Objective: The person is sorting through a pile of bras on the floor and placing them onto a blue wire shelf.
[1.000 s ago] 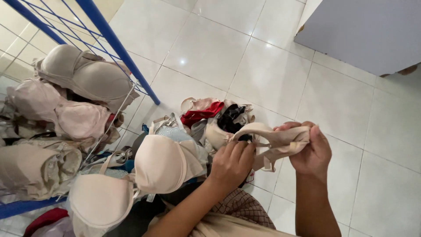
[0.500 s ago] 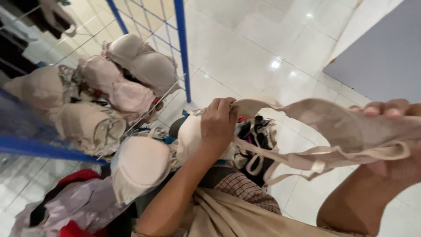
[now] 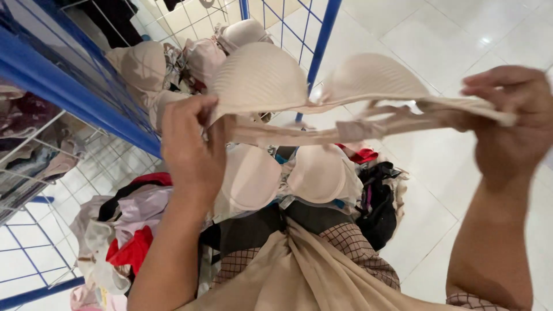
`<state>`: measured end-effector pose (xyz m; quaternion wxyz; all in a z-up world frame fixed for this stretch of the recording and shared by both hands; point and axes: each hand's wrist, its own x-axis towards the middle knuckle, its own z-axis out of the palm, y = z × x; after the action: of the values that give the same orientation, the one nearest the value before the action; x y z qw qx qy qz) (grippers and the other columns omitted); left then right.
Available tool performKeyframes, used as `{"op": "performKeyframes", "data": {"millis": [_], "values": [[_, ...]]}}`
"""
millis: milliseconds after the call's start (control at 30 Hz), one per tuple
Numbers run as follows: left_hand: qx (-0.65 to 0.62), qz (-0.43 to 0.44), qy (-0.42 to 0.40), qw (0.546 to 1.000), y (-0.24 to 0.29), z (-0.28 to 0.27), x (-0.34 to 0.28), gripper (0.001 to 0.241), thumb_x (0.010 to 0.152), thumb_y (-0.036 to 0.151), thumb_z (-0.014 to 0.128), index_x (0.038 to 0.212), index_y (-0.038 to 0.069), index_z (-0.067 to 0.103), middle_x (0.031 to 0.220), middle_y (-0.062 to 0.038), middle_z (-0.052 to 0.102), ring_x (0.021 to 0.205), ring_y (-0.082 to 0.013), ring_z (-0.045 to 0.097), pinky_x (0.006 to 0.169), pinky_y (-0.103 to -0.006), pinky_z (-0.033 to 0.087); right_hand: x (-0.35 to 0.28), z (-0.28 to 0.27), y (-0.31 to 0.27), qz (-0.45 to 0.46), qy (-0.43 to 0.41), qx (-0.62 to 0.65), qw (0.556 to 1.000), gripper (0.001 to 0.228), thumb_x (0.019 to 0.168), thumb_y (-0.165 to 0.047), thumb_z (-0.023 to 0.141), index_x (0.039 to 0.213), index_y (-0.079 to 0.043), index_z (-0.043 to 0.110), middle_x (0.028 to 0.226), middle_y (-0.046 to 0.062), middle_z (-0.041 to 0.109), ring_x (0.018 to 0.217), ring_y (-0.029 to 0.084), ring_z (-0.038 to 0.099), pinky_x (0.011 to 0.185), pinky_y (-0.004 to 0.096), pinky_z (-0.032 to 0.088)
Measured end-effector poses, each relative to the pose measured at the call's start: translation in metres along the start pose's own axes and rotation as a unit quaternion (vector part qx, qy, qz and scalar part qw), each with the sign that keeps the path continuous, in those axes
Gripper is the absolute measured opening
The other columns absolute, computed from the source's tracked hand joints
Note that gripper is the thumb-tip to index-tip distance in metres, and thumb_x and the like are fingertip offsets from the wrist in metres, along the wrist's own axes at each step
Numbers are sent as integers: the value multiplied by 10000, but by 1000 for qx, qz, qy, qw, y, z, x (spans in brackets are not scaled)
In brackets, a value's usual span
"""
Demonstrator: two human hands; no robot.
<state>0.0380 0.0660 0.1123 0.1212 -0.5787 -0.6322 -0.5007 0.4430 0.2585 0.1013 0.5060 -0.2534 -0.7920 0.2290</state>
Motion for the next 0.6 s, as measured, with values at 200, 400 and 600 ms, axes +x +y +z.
{"op": "performKeyframes", "data": {"millis": [200, 400, 600], "values": [[113, 40, -98, 988, -79, -12, -118, 505, 773, -7, 755, 1254, 42, 606, 1041, -170, 613, 920, -394, 621, 788, -483, 513, -112, 102, 90, -34, 10, -170, 985, 307, 1043, 64, 620, 838, -122, 488, 943, 79, 655, 909, 180, 702, 666, 259, 605], [122, -134, -198, 963, -109, 5, -211, 530, 758, -41, 734, 1250, 117, 620, 1049, -201, 601, 884, -412, 627, 696, -489, 524, -185, 136, 90, 73, -73, -229, 968, 199, 851, -28, 722, 833, -80, 531, 705, 99, 583, 618, 279, 618, 566, 403, 481], [161, -49, -135, 976, -92, 0, -185, 593, 738, -73, 743, 1277, 152, 638, 1000, -137, 629, 843, -361, 632, 696, -467, 513, -160, 130, 79, 130, 22, -233, 963, 175, 951, -58, 671, 937, -70, 497, 735, 105, 621, 591, 303, 636, 570, 409, 511]]}}
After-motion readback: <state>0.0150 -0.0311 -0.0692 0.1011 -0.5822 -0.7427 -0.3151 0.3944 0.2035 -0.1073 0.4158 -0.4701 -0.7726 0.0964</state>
